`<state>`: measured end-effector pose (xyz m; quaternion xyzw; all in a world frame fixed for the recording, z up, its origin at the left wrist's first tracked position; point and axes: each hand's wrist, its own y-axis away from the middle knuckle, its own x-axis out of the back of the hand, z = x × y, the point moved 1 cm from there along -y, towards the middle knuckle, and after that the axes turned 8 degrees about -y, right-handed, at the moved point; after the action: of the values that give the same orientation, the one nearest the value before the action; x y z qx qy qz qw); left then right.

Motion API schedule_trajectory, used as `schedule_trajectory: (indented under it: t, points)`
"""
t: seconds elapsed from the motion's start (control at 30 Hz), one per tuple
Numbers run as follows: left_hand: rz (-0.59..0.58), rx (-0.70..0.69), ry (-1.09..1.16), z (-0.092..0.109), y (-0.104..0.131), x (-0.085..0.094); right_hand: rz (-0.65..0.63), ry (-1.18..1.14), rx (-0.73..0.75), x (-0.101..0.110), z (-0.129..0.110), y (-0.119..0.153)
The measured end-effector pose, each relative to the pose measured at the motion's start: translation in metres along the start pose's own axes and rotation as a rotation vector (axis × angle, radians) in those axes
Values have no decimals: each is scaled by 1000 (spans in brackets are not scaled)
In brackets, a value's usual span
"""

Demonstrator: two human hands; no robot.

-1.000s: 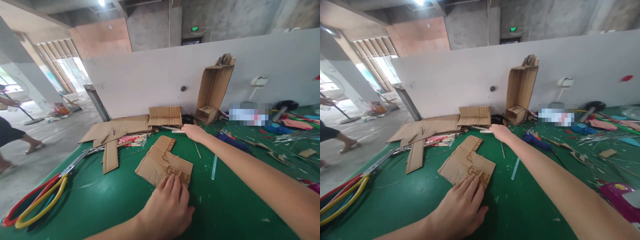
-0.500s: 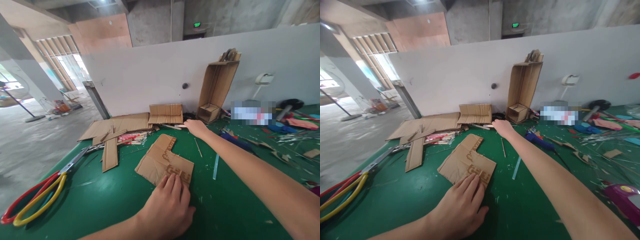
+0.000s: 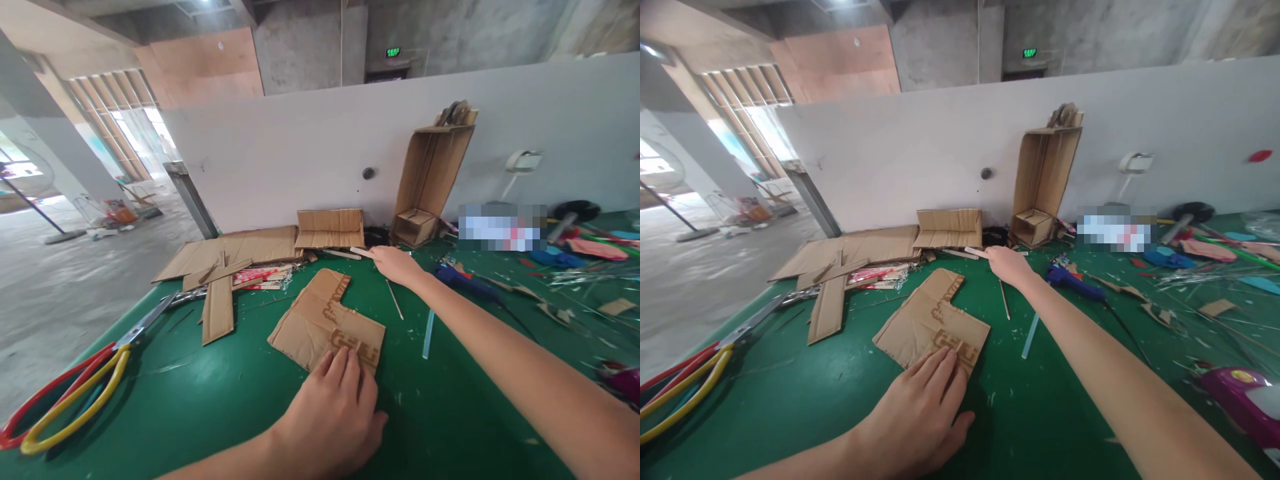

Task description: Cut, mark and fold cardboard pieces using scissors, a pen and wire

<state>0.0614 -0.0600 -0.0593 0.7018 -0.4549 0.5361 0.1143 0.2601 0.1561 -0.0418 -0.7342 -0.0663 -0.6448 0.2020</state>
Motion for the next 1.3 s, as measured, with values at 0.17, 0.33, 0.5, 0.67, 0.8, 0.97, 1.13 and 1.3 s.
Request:
schedule_trajectory:
  t: [0.17,0.33,0.5,0.67,0.8,0.97,1.13,1.3]
  points:
    - [-1,15,3,0,0,0,31,-9,-14,23,-9,18]
    - [3,16,-5,2,1,0,-73,78,-194,38,-3,44]
    - [14,13,-10,2,3,-1,-265,145,-325,34,17,71]
    - [19,21,-7,1,2,0,-289,129,-183,25,25,80]
    - [10,23,-7,2,2,2,-192,126,-39,20,19,85]
    - [5,21,-6,2,2,1,-87,113,109,12,9,89]
    - [2,28,-5,2,1,2,-34,64,184,7,7,92]
    - [22,7,-16,2,0,3,47,-7,89,12,9,96]
